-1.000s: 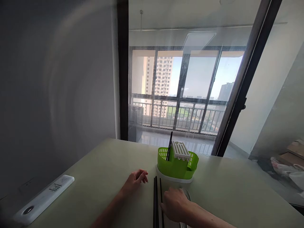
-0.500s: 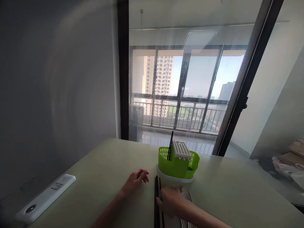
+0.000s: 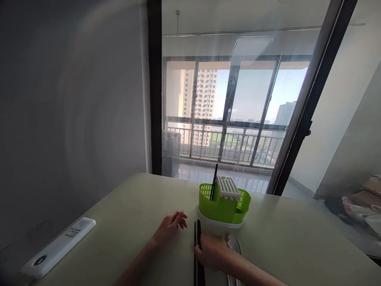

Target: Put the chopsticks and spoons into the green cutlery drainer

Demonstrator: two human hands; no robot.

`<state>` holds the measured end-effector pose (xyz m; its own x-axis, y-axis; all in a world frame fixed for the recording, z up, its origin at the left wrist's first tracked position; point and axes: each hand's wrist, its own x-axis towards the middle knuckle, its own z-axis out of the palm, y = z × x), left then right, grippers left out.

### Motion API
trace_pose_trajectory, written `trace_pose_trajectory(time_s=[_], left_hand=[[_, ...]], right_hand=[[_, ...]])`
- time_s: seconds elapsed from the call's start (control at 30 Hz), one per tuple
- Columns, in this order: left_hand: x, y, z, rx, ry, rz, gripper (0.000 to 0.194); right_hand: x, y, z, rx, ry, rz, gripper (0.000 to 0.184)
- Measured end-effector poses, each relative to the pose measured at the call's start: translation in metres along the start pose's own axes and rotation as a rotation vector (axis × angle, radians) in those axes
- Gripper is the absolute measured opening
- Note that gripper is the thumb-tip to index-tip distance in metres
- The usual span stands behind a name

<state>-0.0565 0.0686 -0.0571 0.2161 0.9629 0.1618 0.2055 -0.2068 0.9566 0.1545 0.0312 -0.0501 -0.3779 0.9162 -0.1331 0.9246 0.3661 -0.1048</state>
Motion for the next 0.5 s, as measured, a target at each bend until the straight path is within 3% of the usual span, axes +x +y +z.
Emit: trace_pose_trajectory(time_s=[0.5], left_hand=[[-0.0006, 0.0008, 0.0010, 0.038, -0.002, -0.001, 0.053]], right_hand=[[-0.0014, -0.0073, 0.0006, -0.025, 0.037, 0.012, 0.033]])
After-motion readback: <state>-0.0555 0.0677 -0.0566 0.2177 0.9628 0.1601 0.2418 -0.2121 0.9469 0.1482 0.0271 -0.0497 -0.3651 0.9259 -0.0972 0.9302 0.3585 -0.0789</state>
